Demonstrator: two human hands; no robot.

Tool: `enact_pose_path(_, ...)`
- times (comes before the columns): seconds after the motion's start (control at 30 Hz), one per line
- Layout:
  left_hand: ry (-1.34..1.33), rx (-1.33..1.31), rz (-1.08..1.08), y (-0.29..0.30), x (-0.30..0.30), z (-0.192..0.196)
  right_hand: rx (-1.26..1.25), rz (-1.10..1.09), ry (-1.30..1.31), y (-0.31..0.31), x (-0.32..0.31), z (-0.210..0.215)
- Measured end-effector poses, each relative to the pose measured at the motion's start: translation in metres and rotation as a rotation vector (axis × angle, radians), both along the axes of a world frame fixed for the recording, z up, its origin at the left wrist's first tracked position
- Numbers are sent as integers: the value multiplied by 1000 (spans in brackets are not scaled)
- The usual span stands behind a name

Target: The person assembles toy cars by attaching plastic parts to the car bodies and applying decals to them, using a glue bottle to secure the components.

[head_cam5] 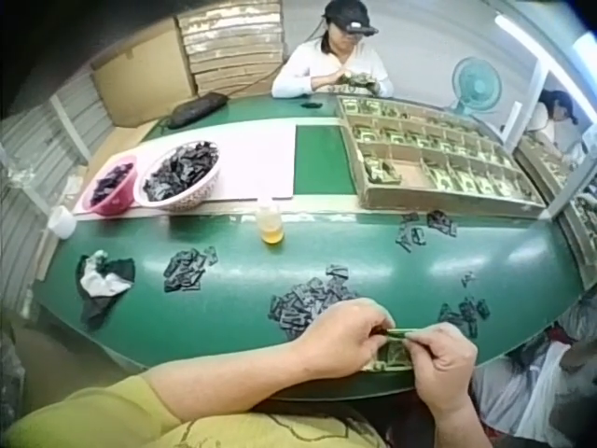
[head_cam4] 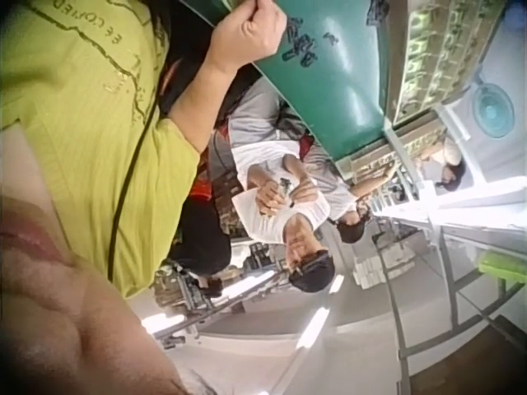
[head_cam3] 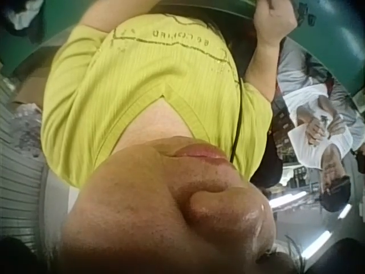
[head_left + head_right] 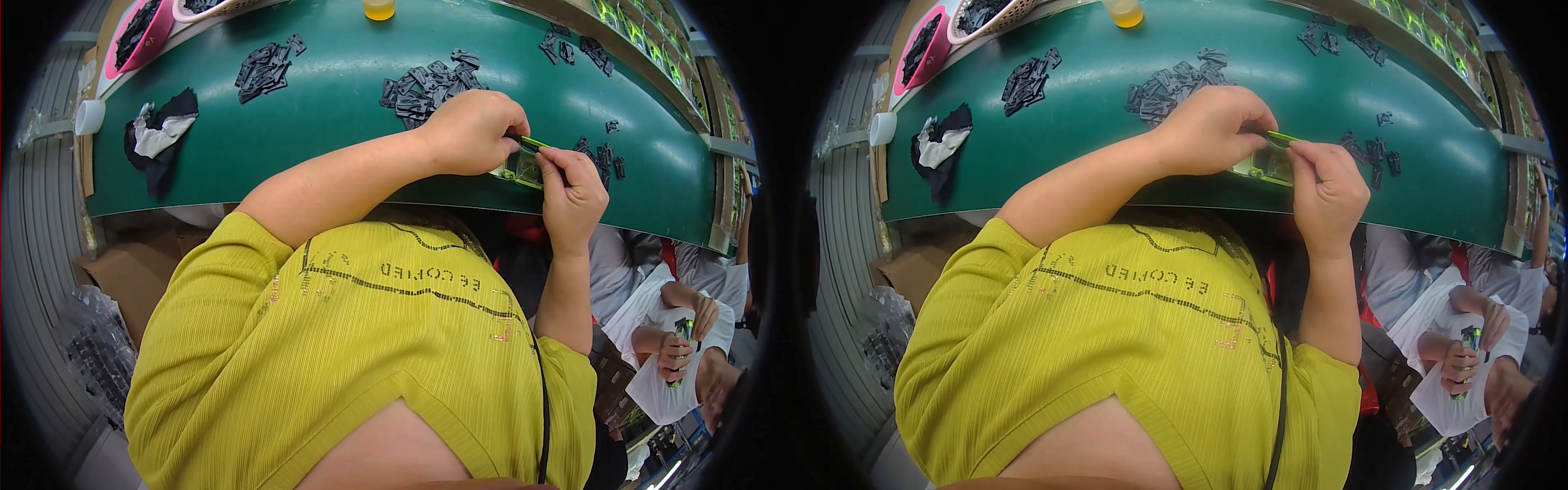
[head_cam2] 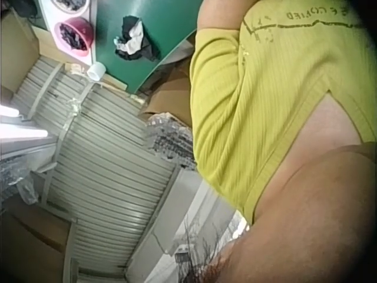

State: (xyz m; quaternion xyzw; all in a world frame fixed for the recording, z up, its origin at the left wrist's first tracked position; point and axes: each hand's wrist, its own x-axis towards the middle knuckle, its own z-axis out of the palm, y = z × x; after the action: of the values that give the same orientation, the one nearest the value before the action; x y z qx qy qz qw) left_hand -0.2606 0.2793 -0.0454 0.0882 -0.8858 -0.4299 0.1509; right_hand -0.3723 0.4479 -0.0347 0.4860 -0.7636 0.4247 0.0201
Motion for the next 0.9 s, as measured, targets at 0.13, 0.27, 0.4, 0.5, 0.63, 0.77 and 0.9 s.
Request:
enact_pose_path(0.13,-16,-19,17,2,-1,0,-2,-10,57,-3,2,1)
enact_pose_path(0.27,-15,-28,22,3,-2,0,1,10,65,-1,-1,2)
enact_pose_path(0.4,-25,0,14,2,-2,2,25,51,57,0,-4,3)
enact_pose_path(0.5,-17,-1,28,4,-4,1,26,36,75,-3,-2,2)
enact_pose_path(0.63,11,-93,42,9,-7,-1,-4,40,134,-4,-1,-2)
enact_pose_path(0.77,0,-144,60,11,-8,2,21,-3,94,-3,-1,2)
enact_pose_path(0.9,-10,-174,67,11,-7,4,128,23,438,-7,-13,17)
